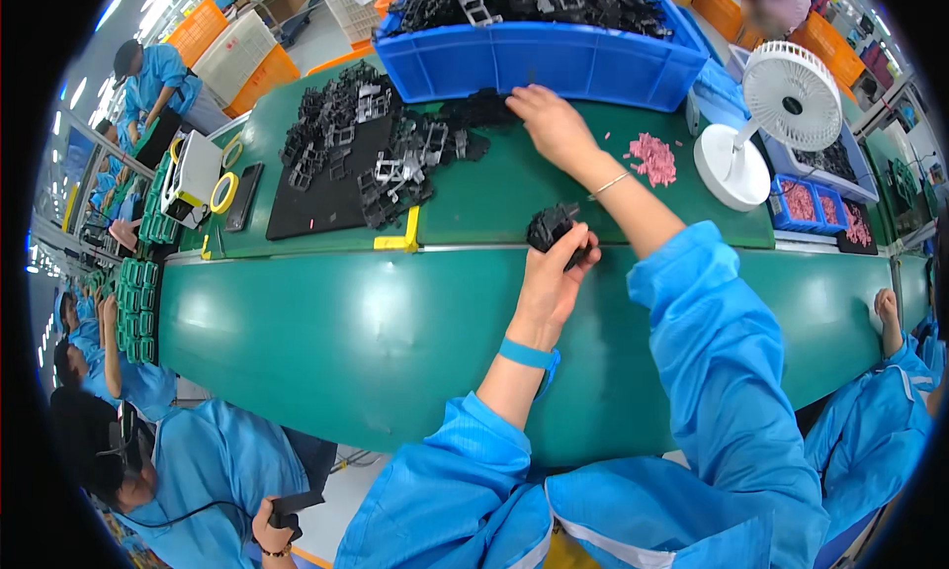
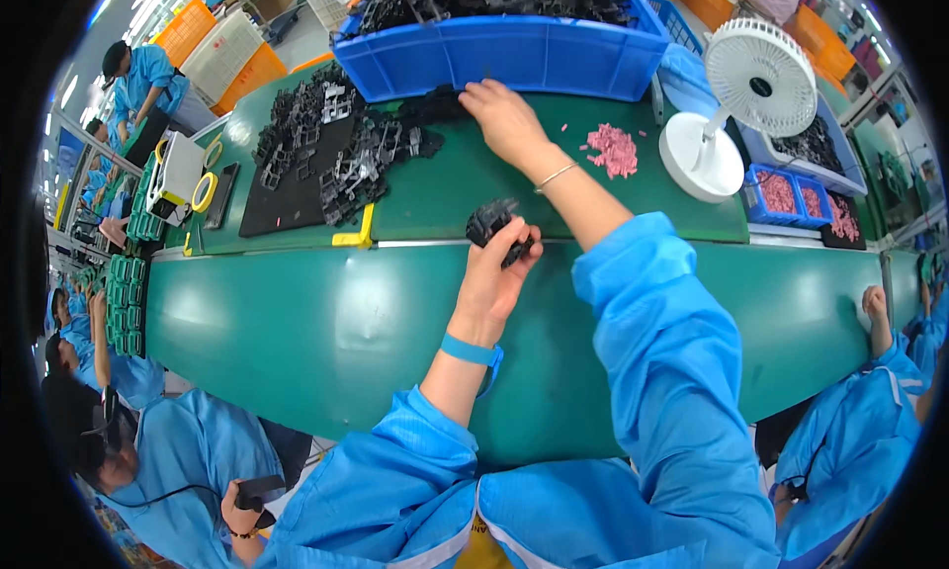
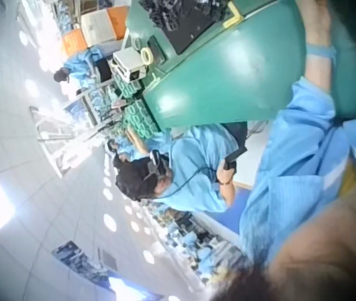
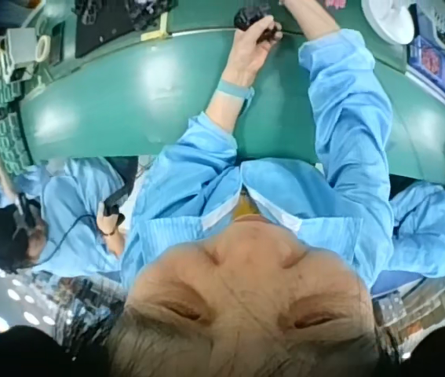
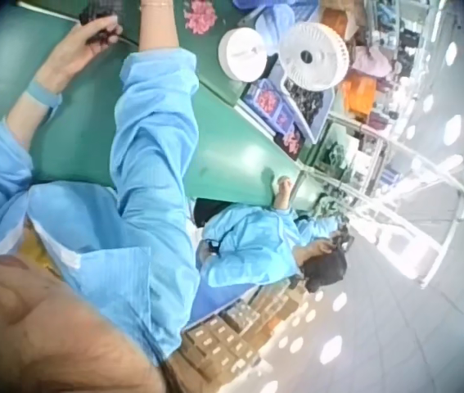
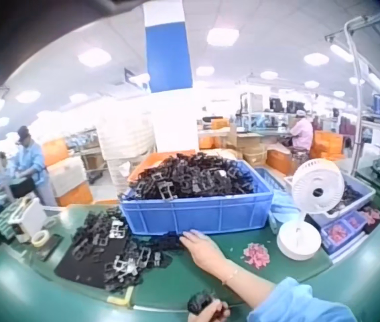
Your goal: Assembling small electronic components onto circuit boards on an industrial assembly line.
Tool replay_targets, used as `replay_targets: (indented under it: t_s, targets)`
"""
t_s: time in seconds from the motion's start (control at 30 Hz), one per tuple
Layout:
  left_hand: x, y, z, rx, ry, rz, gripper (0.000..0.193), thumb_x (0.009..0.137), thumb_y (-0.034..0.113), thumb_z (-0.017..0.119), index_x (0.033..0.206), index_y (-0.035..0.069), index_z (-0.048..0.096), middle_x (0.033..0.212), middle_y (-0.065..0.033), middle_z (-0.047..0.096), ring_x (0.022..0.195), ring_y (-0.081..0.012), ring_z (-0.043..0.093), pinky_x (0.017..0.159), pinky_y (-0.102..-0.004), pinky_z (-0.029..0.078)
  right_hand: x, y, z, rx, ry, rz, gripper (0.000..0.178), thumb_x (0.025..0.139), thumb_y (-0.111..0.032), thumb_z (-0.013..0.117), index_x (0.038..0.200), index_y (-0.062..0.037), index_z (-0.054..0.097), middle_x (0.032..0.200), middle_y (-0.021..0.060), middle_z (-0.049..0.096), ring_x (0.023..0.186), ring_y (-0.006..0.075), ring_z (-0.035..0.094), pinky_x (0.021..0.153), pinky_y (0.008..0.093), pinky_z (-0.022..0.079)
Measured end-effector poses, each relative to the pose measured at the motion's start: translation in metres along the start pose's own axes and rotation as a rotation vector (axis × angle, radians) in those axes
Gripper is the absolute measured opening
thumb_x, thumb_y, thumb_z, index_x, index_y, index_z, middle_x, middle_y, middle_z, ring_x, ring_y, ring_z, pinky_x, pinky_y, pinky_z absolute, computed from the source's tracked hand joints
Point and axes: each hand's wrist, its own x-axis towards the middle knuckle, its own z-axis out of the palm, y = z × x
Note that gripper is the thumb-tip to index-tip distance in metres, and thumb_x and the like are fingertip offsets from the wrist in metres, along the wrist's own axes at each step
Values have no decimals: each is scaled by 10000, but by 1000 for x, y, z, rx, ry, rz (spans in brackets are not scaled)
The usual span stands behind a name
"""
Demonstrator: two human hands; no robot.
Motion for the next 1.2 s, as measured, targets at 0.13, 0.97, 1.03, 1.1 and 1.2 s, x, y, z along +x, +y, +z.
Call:
replay_targets:
  t_s: [0.13,0.97,1.03,1.1,1.2]
  targets:
    - [0,-3,-6,37,32,26,189,881,168,689,988,40,601,846,-84,641,803,-190,622,698,-299,522,7,-3,2,-119,-74,-10,77,702,-84,599,752,-99,655,754,100,650,782,302,643,743,427,490]
    - [-15,-15,13,402,-118,-134,252,900,104,647,1125,49,550,909,-68,610,768,-138,582,570,-239,451,-114,-51,-190,1117,-222,517,183,738,-13,751,868,6,625,785,62,667,727,132,644,637,273,512]
    - [-19,-8,8,329,-57,-62,278,899,93,640,1153,52,534,919,-71,616,781,-137,585,567,-233,448,-112,-62,-170,1217,-73,531,159,762,-27,751,869,11,639,816,62,686,773,109,655,679,253,527]
    - [-9,-9,-8,230,-116,-55,218,904,64,615,1112,66,552,876,-35,592,758,-108,559,533,-216,412,-116,-69,-147,1227,46,590,161,771,-35,747,897,10,658,853,67,695,808,104,652,721,252,529]
    - [-2,-14,-12,33,-116,-97,124,885,60,628,994,59,570,815,-29,578,750,-104,550,502,-220,376,-119,-60,-146,1081,91,627,230,853,-101,690,1077,-54,707,954,52,716,874,90,651,780,262,528]
